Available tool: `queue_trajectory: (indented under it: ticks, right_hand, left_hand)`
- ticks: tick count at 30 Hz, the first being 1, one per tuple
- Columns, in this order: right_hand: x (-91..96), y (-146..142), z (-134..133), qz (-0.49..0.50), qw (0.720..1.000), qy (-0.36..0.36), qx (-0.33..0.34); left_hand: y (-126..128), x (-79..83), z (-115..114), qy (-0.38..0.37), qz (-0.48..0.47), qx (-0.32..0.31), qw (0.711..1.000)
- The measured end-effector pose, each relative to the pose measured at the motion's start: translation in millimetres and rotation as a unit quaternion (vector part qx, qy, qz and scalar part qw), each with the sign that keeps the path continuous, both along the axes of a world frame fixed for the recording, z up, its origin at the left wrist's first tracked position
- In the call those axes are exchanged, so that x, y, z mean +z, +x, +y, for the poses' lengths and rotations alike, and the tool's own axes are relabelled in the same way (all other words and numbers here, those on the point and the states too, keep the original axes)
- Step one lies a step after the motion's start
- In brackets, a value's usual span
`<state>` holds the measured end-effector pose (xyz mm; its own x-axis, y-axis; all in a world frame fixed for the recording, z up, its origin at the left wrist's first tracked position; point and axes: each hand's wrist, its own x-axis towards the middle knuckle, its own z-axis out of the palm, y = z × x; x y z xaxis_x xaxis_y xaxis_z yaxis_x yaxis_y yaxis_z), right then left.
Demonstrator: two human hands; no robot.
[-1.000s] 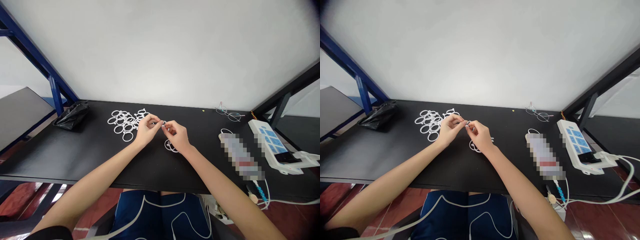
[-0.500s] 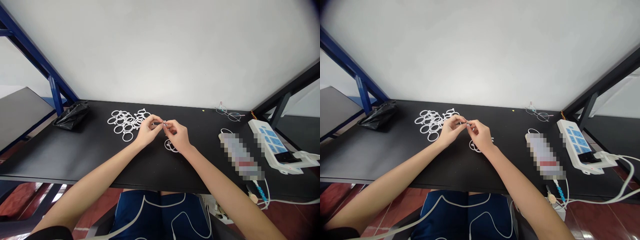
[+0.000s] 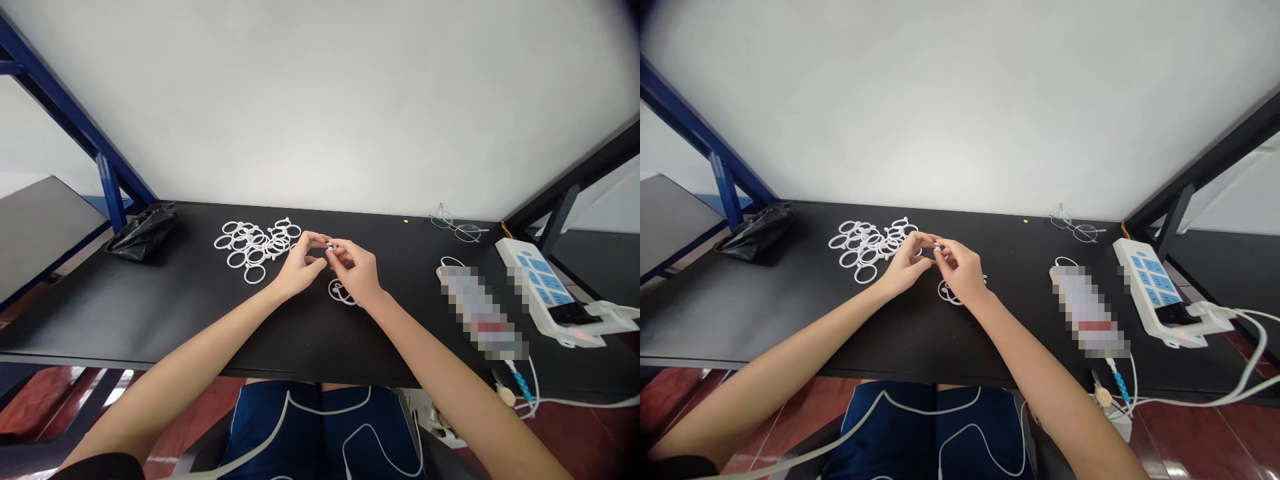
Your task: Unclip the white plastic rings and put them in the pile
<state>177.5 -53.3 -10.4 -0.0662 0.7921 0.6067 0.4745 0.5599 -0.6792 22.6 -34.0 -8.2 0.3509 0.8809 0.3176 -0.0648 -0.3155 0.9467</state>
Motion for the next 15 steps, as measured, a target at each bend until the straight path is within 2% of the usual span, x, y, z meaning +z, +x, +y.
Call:
queue_trajectory:
  ticks: [5, 10, 15]
  right_hand:
    - [-0.6, -0.7, -0.8, 0.002, 1.000, 0.005, 0.012]
    - [-0.5, 0.4, -0.6, -0.004, 1.000, 0.014, -0.004]
    - [0.8, 0.4, -1.2, -0.004, 1.000, 0.027, 0.010]
  left_hand:
    - [-0.7, -0.5, 0.2, 0.004, 0.038, -0.014, 0.999]
    - [0.7, 2.0, -2.7, 0.016, 0.091, -0.044, 0.995]
    - [1.6, -1.4, -0.7, 0.011, 0.093, -0.052, 0.994]
